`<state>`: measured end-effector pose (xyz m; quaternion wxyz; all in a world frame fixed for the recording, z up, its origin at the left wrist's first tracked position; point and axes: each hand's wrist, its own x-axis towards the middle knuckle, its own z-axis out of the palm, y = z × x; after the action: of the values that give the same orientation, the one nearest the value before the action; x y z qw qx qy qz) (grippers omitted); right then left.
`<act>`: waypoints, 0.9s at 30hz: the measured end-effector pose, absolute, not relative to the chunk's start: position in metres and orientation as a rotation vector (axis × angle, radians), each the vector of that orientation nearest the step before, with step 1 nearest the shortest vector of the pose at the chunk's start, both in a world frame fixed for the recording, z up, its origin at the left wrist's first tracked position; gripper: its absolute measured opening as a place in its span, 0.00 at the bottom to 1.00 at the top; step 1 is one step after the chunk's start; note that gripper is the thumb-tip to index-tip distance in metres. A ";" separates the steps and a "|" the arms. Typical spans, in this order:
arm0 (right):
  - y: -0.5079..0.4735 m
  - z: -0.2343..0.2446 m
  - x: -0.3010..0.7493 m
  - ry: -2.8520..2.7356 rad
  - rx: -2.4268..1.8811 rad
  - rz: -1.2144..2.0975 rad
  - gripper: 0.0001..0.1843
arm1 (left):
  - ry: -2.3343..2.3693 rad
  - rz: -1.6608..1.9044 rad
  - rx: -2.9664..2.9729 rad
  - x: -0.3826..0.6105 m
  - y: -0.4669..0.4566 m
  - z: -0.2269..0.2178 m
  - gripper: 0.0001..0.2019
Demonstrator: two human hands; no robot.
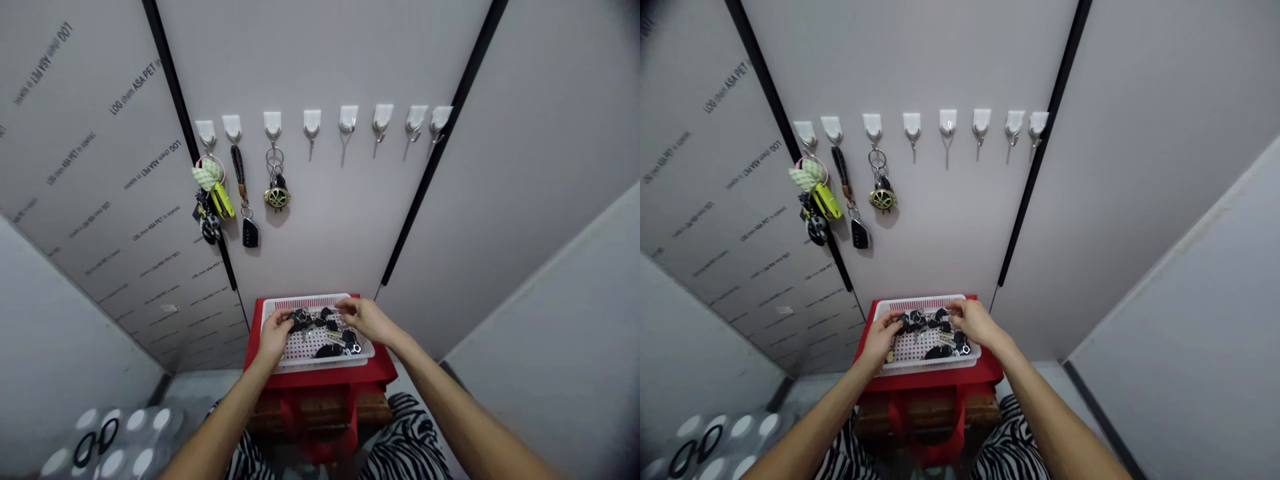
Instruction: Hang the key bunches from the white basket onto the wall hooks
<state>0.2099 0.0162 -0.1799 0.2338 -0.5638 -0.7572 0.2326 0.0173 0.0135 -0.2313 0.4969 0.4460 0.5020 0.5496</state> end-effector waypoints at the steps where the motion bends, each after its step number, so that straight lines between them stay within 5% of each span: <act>1: 0.014 -0.179 0.211 -2.151 -1.566 0.624 0.14 | 1.232 1.344 1.085 0.017 0.014 -0.232 0.09; 10: 0.032 -0.200 0.158 -2.364 -1.694 0.326 0.14 | 1.437 1.369 1.188 0.017 0.017 -0.237 0.10; 16: 0.035 -0.173 0.187 -2.454 -1.715 0.342 0.13 | 1.535 1.336 1.482 0.017 0.012 -0.235 0.11; 27: 0.014 -0.194 0.177 -2.553 -1.690 0.327 0.11 | 1.296 0.594 1.940 0.045 0.007 -0.227 0.17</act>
<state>0.1766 0.0142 -0.1942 0.0311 -0.5486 -0.8287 0.1060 0.0451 0.0070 -0.2273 0.3590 0.7522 0.5023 0.2303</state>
